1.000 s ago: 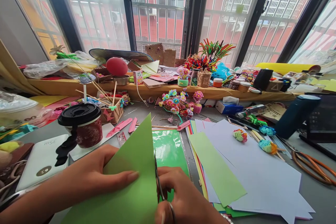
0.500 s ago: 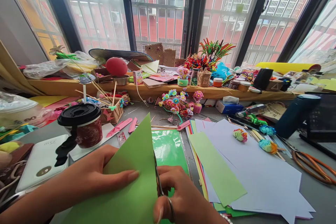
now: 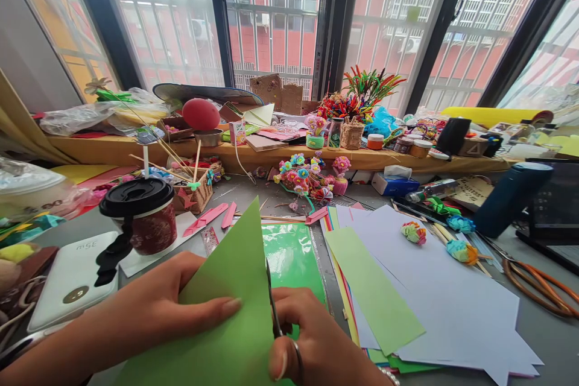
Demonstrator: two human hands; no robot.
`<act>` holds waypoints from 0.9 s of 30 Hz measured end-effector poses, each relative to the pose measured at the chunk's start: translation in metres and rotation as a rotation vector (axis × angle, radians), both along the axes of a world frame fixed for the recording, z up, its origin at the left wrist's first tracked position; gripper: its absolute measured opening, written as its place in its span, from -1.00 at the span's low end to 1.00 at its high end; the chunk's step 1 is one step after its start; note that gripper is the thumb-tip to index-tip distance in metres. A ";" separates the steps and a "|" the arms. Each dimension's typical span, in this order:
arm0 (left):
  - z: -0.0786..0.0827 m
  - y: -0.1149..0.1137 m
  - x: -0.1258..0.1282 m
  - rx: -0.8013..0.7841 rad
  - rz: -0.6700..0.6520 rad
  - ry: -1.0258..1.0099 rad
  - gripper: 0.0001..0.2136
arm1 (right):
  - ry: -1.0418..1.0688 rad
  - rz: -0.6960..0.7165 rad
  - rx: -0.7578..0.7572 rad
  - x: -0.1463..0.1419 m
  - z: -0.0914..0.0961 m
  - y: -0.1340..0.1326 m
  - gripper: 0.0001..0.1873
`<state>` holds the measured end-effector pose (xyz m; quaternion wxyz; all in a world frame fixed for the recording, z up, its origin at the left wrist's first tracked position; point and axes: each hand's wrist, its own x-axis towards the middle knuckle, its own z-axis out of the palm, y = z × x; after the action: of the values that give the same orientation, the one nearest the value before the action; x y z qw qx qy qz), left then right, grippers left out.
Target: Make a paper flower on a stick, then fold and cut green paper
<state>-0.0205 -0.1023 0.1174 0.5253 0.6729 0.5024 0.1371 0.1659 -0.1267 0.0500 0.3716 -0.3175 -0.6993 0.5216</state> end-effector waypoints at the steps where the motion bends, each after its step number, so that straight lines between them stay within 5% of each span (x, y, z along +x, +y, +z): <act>1: -0.001 0.001 0.000 0.003 -0.001 0.001 -0.75 | 0.010 0.013 -0.004 0.000 0.000 0.000 -0.25; 12: 0.002 0.000 0.003 -0.041 -0.024 -0.002 -0.78 | 0.056 0.014 0.032 -0.002 -0.004 0.006 -0.28; 17: 0.001 0.010 -0.007 -0.057 0.066 -0.038 -0.74 | 0.145 -0.330 0.164 0.020 -0.003 0.019 -0.28; 20: 0.002 0.016 -0.012 -0.061 0.104 -0.056 -0.74 | 0.173 -0.496 0.097 0.029 0.000 0.021 -0.38; 24: 0.003 0.019 -0.014 -0.030 0.169 -0.095 -0.75 | -0.065 -0.275 -0.016 0.020 -0.003 0.015 -0.63; 27: 0.000 0.021 -0.012 -0.003 0.270 -0.145 -0.77 | -0.092 -0.234 -0.027 0.009 -0.010 0.011 -0.70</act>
<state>-0.0322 -0.0813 0.1176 0.5381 0.5867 0.5493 0.2540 0.1744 -0.1156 0.0400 0.3932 -0.4253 -0.6667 0.4690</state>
